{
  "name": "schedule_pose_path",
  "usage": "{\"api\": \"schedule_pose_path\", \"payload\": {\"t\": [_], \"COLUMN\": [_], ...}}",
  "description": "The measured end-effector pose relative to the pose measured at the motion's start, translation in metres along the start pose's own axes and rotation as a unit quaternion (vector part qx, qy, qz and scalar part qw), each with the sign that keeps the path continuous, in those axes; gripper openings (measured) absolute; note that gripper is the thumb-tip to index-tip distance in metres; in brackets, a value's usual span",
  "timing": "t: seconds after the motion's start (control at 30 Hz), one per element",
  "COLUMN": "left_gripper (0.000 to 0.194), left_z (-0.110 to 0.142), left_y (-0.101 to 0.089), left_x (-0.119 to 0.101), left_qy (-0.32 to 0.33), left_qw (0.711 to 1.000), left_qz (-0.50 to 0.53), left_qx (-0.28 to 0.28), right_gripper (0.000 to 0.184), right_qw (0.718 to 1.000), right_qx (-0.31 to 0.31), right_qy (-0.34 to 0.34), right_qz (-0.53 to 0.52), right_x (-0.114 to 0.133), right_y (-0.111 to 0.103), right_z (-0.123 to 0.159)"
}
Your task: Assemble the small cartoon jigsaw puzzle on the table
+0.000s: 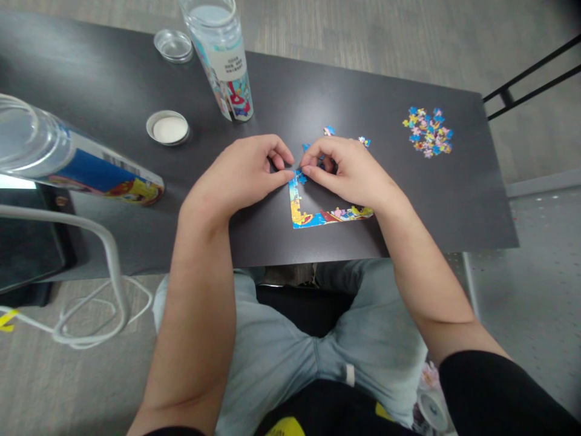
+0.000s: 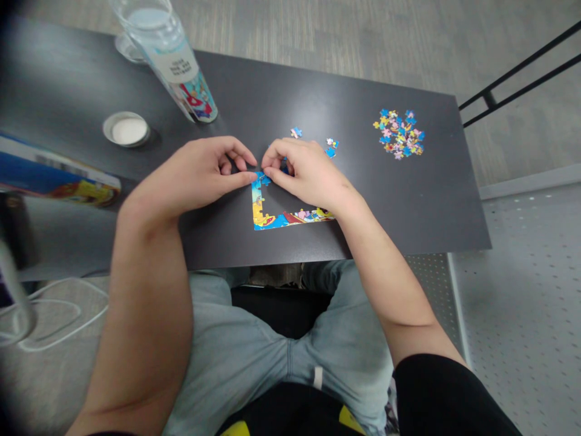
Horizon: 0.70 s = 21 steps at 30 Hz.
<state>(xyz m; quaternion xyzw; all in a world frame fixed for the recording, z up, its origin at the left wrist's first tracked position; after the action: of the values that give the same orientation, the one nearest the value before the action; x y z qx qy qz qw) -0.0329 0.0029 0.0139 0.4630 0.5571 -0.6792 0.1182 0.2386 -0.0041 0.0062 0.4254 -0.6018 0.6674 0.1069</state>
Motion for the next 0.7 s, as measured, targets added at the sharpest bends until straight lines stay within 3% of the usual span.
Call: {"api": "schedule_pose_path", "payload": {"t": [0.27,0.7], "left_gripper": [0.020,0.022], "left_z": [-0.0008,0.0000], "left_y": [0.0015,0.0018], "left_x": [-0.0008,-0.0020], "left_qy": [-0.007,-0.006], "left_qw": [1.000,1.000], "left_qz": [-0.002,-0.013], "left_qx": [0.006,0.003], "right_gripper": [0.023,0.015], "right_qw": [0.999,0.997], "right_qx": [-0.003,0.001], "right_qy": [-0.030,-0.017], "right_qz": [0.036,0.075], "right_x": [-0.0087,0.0010], "right_y": [-0.0062,-0.0035], "right_z": [0.0024,0.0049]}}
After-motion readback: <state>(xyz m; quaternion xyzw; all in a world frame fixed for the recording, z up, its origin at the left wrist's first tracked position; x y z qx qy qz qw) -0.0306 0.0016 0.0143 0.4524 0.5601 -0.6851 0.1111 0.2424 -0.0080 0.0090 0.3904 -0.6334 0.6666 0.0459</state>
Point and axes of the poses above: each hand's wrist, its own z-axis away from the middle knuckle, its own y-axis out of the palm, x = y × z, the point moved 1 cm from there along -z, towards the middle knuckle, and after that the axes turned 8 degrees about y, right-handed, at the moved point
